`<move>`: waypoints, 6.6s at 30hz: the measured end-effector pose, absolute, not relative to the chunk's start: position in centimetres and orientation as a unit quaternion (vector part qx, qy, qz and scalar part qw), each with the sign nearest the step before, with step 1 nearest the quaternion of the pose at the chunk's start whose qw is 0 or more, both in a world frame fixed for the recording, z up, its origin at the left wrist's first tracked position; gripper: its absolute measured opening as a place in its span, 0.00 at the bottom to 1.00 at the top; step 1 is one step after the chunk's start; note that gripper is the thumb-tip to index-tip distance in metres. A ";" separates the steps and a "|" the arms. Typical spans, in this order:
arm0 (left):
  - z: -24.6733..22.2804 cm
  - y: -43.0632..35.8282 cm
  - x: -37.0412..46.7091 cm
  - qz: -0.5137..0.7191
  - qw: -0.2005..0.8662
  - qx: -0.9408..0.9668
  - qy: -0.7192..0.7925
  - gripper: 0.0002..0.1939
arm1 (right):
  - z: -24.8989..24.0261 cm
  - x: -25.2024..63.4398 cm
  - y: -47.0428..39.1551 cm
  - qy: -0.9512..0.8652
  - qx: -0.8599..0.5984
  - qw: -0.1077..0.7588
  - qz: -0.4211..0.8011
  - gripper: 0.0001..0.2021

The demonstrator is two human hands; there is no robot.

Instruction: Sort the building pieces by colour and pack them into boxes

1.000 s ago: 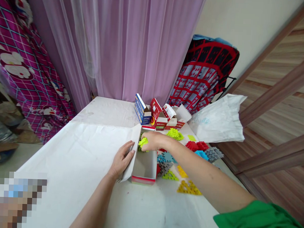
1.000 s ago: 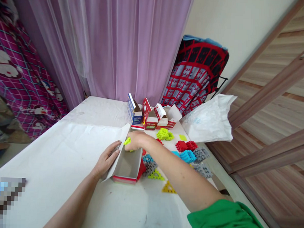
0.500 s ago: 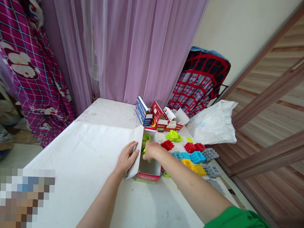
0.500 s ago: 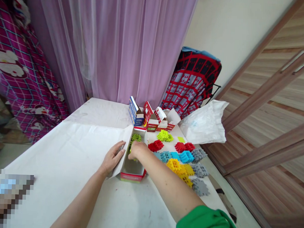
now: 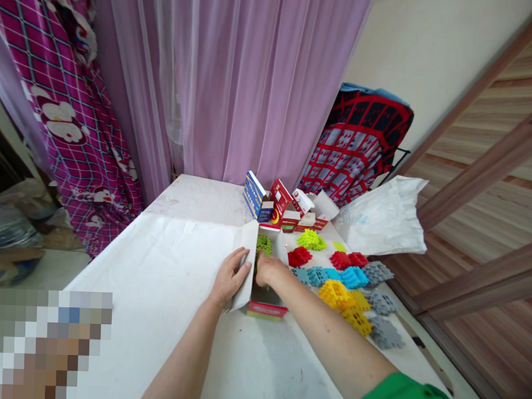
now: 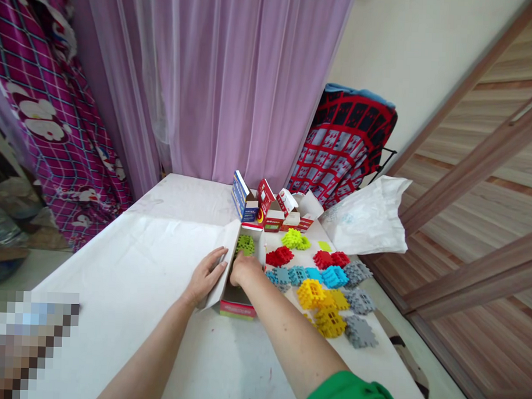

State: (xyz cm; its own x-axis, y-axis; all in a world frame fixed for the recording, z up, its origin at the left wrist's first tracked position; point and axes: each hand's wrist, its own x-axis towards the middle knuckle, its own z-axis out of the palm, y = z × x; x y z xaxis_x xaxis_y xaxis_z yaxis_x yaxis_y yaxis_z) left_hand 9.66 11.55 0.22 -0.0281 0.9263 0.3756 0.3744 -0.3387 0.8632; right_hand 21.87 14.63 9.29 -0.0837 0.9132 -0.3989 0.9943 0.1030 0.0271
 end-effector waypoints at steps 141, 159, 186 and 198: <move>0.9 11.2 9.6 0.475 0.275 0.653 0.522 0.23 | 16.5 25.8 12.0 0.869 0.371 0.308 -0.111 0.17; 1.0 11.0 9.5 0.476 0.275 0.657 0.516 0.22 | 13.6 25.6 15.8 0.849 0.451 0.276 0.013 0.19; 1.0 11.1 9.7 0.479 0.277 0.647 0.524 0.22 | 13.7 24.9 14.7 0.839 0.419 0.345 0.038 0.20; 1.1 11.1 9.6 0.473 0.281 0.652 0.521 0.22 | 16.1 25.1 15.0 0.848 0.415 0.325 0.052 0.18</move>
State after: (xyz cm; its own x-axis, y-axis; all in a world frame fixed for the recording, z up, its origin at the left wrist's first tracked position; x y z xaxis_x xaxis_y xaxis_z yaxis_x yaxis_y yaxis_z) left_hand 9.59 11.06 1.09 0.0086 0.9462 0.3236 0.4139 -0.2979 0.8602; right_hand 25.08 15.03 16.10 -0.4437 0.7380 -0.5085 0.6701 0.6499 0.3586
